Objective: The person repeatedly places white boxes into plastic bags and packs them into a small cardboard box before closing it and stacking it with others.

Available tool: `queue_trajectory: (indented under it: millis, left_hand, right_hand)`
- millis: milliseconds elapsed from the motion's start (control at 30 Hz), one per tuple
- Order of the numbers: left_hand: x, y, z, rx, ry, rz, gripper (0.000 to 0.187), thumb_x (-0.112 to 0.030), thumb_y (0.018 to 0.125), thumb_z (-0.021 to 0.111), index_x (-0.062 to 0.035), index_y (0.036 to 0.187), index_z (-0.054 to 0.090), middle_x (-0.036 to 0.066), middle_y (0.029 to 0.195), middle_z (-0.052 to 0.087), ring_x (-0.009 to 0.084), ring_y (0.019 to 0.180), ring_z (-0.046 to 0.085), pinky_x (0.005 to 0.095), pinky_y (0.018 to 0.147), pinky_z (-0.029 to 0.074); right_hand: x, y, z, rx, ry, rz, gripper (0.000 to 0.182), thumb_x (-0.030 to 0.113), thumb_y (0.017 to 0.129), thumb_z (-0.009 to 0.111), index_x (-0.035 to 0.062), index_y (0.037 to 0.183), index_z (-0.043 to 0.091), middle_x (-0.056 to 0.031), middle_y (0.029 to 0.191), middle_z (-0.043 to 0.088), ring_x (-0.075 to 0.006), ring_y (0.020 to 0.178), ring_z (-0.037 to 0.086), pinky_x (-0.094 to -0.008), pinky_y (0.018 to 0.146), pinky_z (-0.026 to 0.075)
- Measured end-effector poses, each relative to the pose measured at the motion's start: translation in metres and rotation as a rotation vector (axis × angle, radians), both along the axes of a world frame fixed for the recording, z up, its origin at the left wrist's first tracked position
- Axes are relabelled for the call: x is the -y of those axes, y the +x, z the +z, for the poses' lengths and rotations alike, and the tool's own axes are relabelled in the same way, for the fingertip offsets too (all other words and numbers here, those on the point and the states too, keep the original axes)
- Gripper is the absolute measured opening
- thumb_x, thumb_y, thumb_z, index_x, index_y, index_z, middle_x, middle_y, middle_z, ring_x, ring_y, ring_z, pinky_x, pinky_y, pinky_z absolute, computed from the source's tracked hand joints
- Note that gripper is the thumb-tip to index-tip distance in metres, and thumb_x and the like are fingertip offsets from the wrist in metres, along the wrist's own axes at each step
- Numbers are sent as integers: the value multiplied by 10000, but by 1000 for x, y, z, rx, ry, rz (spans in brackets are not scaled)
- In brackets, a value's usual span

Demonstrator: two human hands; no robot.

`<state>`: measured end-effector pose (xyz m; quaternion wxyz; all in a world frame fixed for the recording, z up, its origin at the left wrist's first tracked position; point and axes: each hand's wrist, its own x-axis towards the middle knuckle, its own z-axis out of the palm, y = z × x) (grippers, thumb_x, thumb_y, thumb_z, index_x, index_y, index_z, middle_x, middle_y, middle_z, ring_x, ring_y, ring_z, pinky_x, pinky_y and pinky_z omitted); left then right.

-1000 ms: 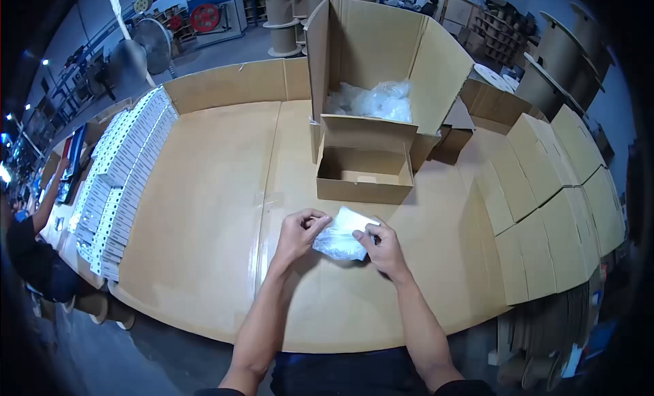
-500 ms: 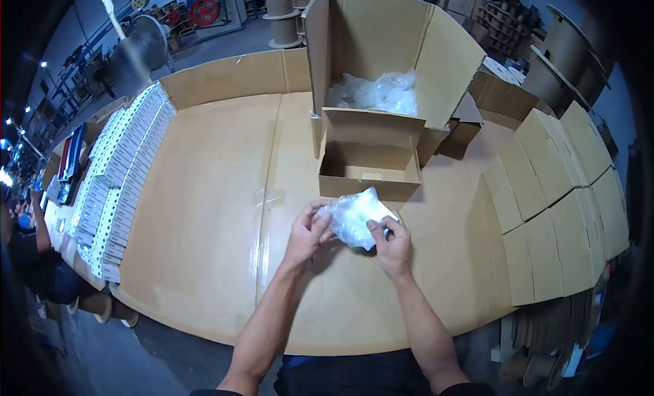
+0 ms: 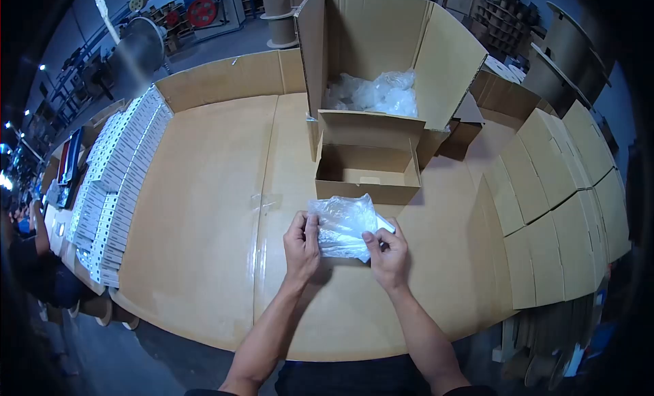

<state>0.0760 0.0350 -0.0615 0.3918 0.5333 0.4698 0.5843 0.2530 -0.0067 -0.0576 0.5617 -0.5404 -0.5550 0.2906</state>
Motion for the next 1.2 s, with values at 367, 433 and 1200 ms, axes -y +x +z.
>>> queue_trajectory:
  millis: [367,433,1200]
  left_hand:
    - [2,-10,-3,264,-198,-142,243,-211,1082,510,-30,921,522,-40,654,463,61,597,472,284,523,396]
    - [3,-10,11,-53,71,2,220,-201,980,680,-50,1096,570,26,836,558,145,810,584,320,665,485]
    - [-24,-24,92,-1059,270,-636,232,-233,1036,538,-3,1053,517,192,832,667,385,824,614,455,878,471]
  right_hand:
    - [-7,22,-7,-332,-48,-17,235,170,920,772,-56,945,711,-44,966,598,-125,851,588,-270,747,486]
    - [-9,20,-13,-187,72,-21,213,178,883,800,-15,945,735,-42,940,595,-127,773,562,-284,678,467]
    - [6,14,13,311,75,112,206,182,796,853,32,838,718,-68,870,572,-162,671,545,-318,584,450]
